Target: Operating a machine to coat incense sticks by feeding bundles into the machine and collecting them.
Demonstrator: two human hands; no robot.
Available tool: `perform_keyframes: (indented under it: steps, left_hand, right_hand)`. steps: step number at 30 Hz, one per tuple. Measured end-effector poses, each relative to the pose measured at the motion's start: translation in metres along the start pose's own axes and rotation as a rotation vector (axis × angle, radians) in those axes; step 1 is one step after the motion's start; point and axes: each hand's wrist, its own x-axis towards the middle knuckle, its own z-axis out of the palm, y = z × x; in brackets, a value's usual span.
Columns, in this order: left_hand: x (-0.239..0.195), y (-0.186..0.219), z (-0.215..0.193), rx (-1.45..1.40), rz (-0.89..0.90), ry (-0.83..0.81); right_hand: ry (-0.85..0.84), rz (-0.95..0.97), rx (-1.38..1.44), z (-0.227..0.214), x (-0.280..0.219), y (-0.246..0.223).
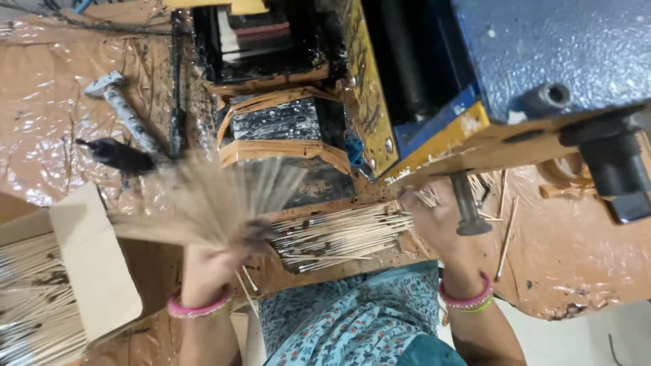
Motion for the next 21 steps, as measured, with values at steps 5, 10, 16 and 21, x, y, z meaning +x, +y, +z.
perform_keyframes:
  steps: [5,10,16,21]
  left_hand:
    - [0.007,0.03,0.024,0.328,0.029,-0.403]
    - [0.031,0.077,-0.002,0.257,0.117,0.006]
    - [0.066,0.076,-0.021,0.477,0.176,0.374]
    - [0.047,-0.022,-0.096,0.321,0.4,0.479]
  right_hand:
    - [-0.571,0.029,1.051,0.022,0.012,-0.074]
    - [-0.508,-0.462,0.565,0.028,0.055,-0.119]
    - [-0.327,-0.942,0.262,0.078,0.082,-0.098]
    - [-0.164,-0.672,0.231,0.031,0.034,-0.117]
